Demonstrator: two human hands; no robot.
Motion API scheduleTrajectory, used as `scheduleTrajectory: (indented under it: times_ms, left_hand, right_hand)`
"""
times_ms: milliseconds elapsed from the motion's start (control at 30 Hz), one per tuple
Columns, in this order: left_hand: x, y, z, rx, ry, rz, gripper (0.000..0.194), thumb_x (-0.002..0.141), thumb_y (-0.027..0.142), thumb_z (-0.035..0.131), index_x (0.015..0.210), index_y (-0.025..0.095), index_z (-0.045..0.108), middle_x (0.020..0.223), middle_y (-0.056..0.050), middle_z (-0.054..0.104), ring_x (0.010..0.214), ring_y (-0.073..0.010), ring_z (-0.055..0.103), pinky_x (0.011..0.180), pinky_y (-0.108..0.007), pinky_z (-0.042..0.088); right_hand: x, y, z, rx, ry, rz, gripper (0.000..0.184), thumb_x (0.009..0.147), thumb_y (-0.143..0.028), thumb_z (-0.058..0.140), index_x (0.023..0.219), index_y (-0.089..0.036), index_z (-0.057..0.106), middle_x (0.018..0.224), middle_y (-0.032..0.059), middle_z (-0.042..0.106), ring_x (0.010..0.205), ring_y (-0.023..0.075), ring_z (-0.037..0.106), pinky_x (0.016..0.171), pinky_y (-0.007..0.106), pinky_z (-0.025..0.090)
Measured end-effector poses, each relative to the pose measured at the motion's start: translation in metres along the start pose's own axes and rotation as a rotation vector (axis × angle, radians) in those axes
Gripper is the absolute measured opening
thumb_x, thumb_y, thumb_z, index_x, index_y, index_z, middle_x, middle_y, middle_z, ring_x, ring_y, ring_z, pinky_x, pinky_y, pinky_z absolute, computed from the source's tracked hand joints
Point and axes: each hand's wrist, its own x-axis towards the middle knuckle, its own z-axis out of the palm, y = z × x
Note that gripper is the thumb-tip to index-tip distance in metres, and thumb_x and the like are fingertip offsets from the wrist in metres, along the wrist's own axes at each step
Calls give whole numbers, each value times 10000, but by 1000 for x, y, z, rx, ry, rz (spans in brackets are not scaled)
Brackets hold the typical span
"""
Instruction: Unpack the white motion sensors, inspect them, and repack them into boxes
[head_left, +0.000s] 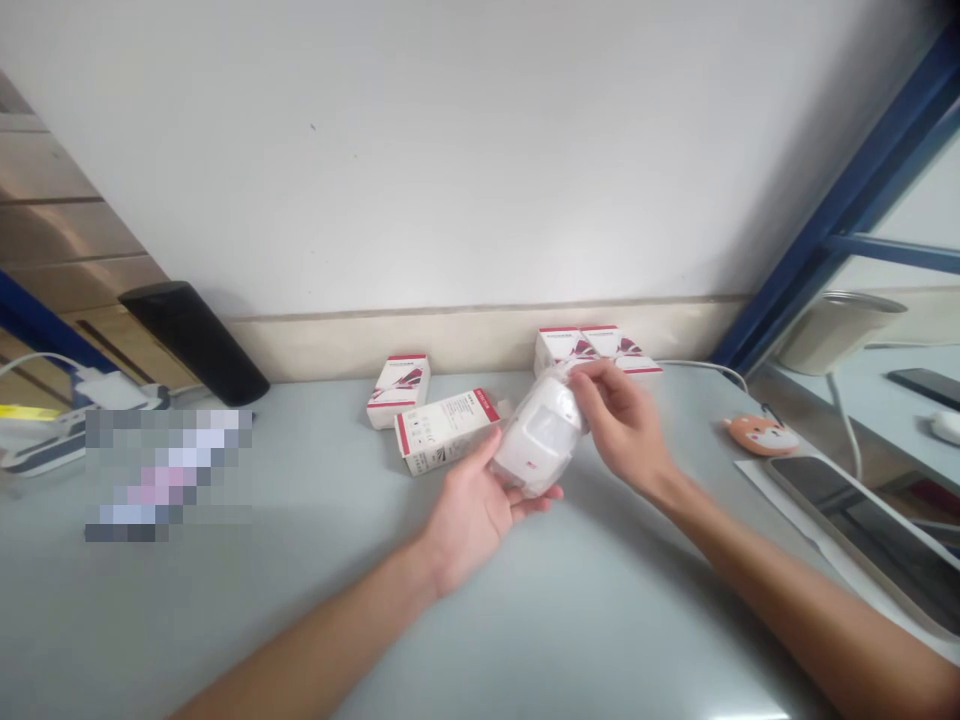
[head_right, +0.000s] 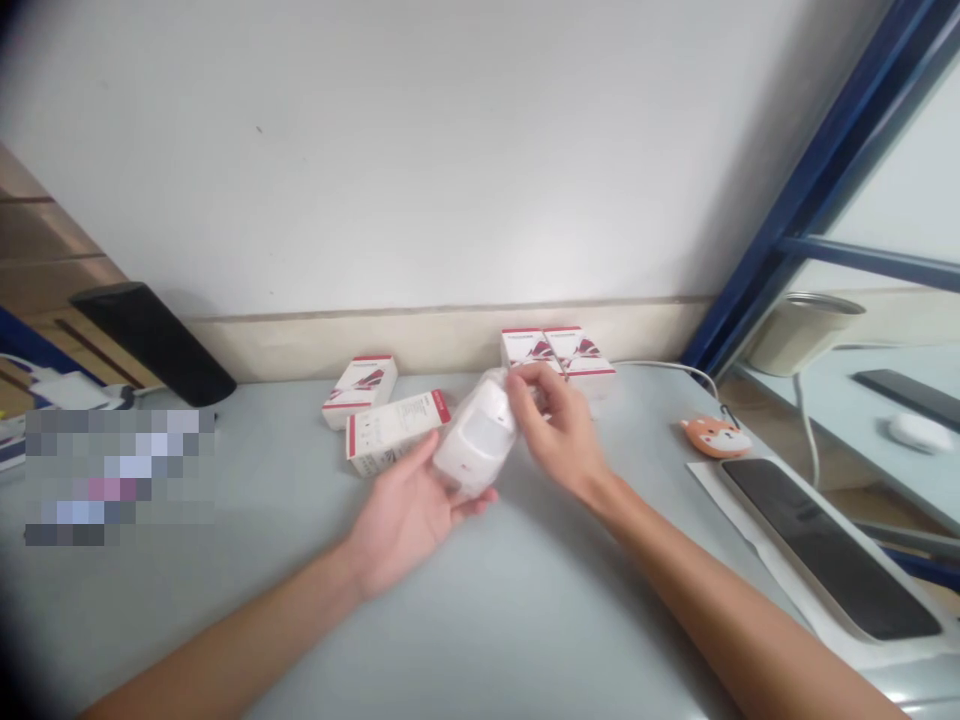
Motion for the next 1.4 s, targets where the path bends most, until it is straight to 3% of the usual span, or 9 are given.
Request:
scheduleTrajectory:
  times_ms: [133,267,467,667,767,933,1100,1233,1400]
  left_hand:
    - [-1,0,-1,-1,-60,-42,528,1033,573,562,1348,163,675,1129,-144,770,832,-256,743,812,-381,535]
    - [-2,0,-3,51,-113,-67,559,1036,601,537,1382,180,663,1153,-143,761,807,-257,744,821,-401,529]
    - [-2,1,-3,125,-148,-77,657,1046,638,482,1459,143,610,1169,-191,750,818,-264,748,781,-370,505]
    - [-1,1,0,161,-130,-86,655,1065,647,427,1470,166,608,1243,-194,741,863,-271,770,831,-383,521]
    - [-1,1,2,188,-128,-118,605,1060,623,477,1419,165,646,1306,-189,715,939,-303,784,875,-407,528]
    - [-2,0,0,188,-116,-77,454,1031,496,619,1378,204,644,1273,-159,714,868,-261,770,852,-401,524]
    - [-3,2,-4,74,-130,-44,435,974,327,653,1397,228,627,1241,-127,707,903,-287,744,837,-425,514]
    - [-3,1,-4,-12,-99,-43,404,975,359,577,1316,156,649,1155,-166,731,897,-295,717,822,-408,482]
    - [-1,1,-2,14,-69,-43,446,972,359,509,1319,110,637,1152,-221,748,885,-299,706,834,-409,463]
  right_hand:
    - [-2,-13,-11,-195,-78,-173,250,1051,-416,582,902,-234,665,760,7,665,642,140,578,552,249,458]
    - [-4,-21,-13,-322,-15,-321,190,1045,-361,585,921,-246,670,734,3,691,610,142,605,534,247,468]
    - [-4,-18,-11,-362,117,-347,191,1058,-370,573,961,-262,698,784,18,748,656,167,692,595,273,536]
    - [-3,-14,-13,-537,265,-488,185,1065,-334,561,999,-261,718,745,22,755,627,167,703,597,282,524]
    - [-2,-9,-16,-589,369,-486,223,1082,-368,532,1047,-255,721,800,39,764,654,175,705,629,302,532]
    - [12,-2,-30,-605,553,-466,291,1089,-416,511,1063,-216,721,861,62,753,703,197,701,710,345,555]
    - [32,5,-50,-476,700,-394,253,1077,-413,549,1057,-226,718,796,50,701,634,189,633,644,334,493]
    - [33,15,-52,-488,558,-310,234,1045,-410,597,983,-220,720,771,53,708,591,177,590,583,322,442]
    - [18,19,-42,-703,57,-429,136,1004,-337,624,976,-244,718,679,-22,672,552,137,569,580,280,401]
